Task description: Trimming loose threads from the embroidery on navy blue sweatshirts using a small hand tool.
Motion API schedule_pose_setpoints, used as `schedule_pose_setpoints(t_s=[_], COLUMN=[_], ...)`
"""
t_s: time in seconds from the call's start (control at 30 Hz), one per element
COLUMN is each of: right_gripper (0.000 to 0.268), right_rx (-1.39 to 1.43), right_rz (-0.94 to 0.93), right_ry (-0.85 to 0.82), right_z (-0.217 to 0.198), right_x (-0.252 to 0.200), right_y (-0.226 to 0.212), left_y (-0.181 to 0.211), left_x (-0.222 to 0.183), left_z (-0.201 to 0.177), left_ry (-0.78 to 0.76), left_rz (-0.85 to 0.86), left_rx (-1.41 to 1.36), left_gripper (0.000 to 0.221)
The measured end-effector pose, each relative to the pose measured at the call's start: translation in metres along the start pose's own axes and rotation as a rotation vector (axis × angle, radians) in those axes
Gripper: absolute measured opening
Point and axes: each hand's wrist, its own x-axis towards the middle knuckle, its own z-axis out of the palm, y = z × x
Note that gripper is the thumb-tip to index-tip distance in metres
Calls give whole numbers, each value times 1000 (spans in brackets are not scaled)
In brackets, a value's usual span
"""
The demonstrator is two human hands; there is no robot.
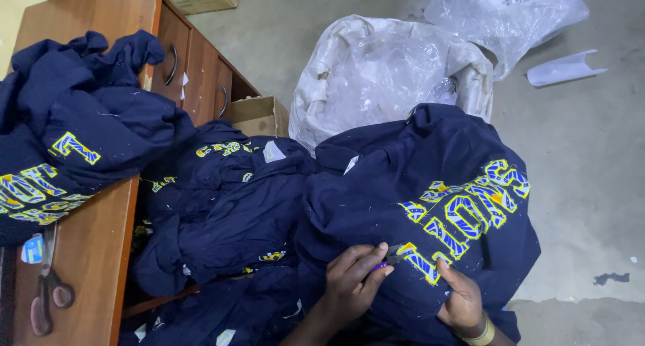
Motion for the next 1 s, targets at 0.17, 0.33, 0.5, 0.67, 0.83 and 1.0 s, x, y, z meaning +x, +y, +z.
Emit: schedule_pose_setpoints(t_s=[0.17, 0.33, 0.5, 0.67, 0.83, 1.0], right_gripper=[56, 56, 55, 57, 56, 58], right_rx=[-1, 8, 3, 19, 12, 22], right_rz=[16, 32, 52, 60, 36, 25], right_ry=[11, 11, 15, 2, 7, -14], right_z=[4, 5, -2, 15, 9, 7], right_x=[-3, -4, 2, -12, -8, -5], right_y=[-2, -3, 0, -8, -4, -3], left_y=[0, -2, -2, -1, -1, -3], left_x=[-2, -3, -2, -2, -6, -7], left_z=[-1, 0, 0, -2, -3, -3], left_ry=[-12, -3, -3, -9, -43, -49], left_rz=[20, 54, 66, 88, 98, 112], left_rx=[37, 43, 52, 60, 69, 58], left_gripper=[30, 32, 31, 30, 34, 32])
